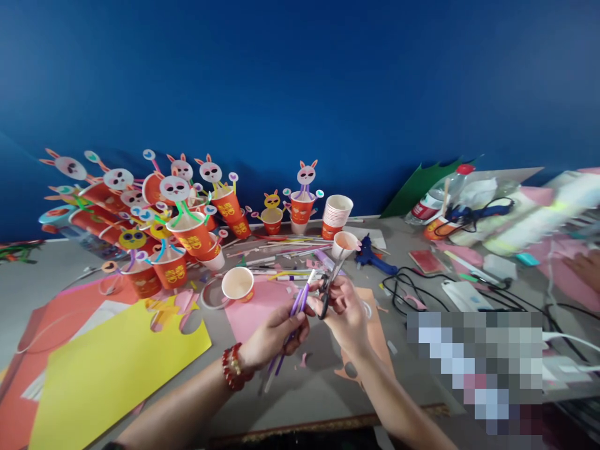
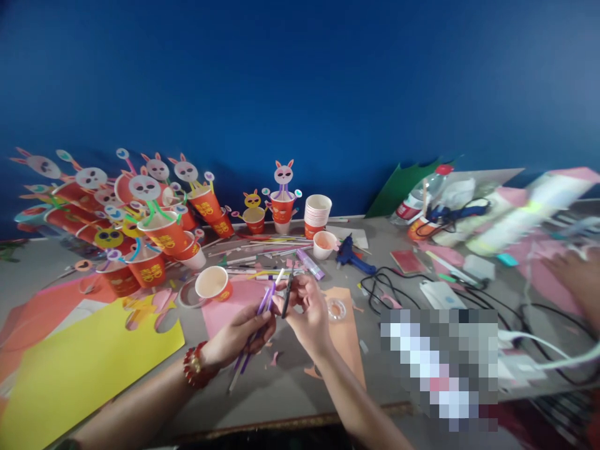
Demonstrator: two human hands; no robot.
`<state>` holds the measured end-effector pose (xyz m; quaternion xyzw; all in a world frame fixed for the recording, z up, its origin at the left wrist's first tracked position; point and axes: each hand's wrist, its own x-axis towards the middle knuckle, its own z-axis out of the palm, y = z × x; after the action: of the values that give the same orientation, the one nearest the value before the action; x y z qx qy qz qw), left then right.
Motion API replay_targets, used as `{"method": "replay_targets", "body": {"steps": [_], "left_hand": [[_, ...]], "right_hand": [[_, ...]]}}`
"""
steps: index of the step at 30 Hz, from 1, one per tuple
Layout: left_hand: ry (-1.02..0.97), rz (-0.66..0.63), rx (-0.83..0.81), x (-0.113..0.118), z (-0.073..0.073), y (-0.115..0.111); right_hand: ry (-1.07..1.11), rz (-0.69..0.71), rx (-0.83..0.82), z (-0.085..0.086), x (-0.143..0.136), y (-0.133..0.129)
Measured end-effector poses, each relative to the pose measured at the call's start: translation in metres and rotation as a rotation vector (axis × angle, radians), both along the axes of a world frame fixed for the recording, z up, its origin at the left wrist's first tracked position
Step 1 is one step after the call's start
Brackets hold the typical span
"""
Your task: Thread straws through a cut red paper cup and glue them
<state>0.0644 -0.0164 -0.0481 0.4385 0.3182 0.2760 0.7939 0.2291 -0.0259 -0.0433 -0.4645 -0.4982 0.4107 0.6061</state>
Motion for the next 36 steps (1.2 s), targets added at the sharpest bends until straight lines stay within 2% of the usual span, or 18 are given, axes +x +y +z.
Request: {"method": "replay_targets", "body": {"steps": [4, 8, 11, 16, 23, 29, 33, 36], "left_hand": [[0.074, 0.009, 0.098, 0.002, -0.006, -0.001], [0.149, 0.033, 0.187, 0.001, -0.013, -0.001], [0.156, 0.024, 0.203, 0.001, -0.016, -0.002], [0.149, 0.022, 0.212, 0.002, -0.017, -0.004], [0.131, 0.015, 0.198, 0.0, -0.018, -0.003], [0.125, 0.025, 0.206, 0.0, -0.02, -0.005], [0.097, 0.078, 0.339, 0.0, -0.024, -0.008], [0.13, 0.117, 0.432, 0.0, -0.026, -0.012]], "right_hand": [[-0.026, -0.022, 0.009, -0.002, -0.006, 0.001], [-0.148, -0.033, 0.006, -0.006, -0.006, 0.003], [-0.211, -0.024, 0.025, -0.006, -0.005, 0.003], [-0.193, 0.014, 0.062, -0.002, -0.003, 0.004], [-0.237, 0.063, 0.022, -0.001, 0.004, 0.005], [-0.125, 0.17, -0.003, 0.009, 0.005, 0.008], [-0.053, 0.234, -0.074, 0.018, 0.008, 0.01], [-0.053, 0.232, -0.093, 0.023, 0.009, 0.009]]}}
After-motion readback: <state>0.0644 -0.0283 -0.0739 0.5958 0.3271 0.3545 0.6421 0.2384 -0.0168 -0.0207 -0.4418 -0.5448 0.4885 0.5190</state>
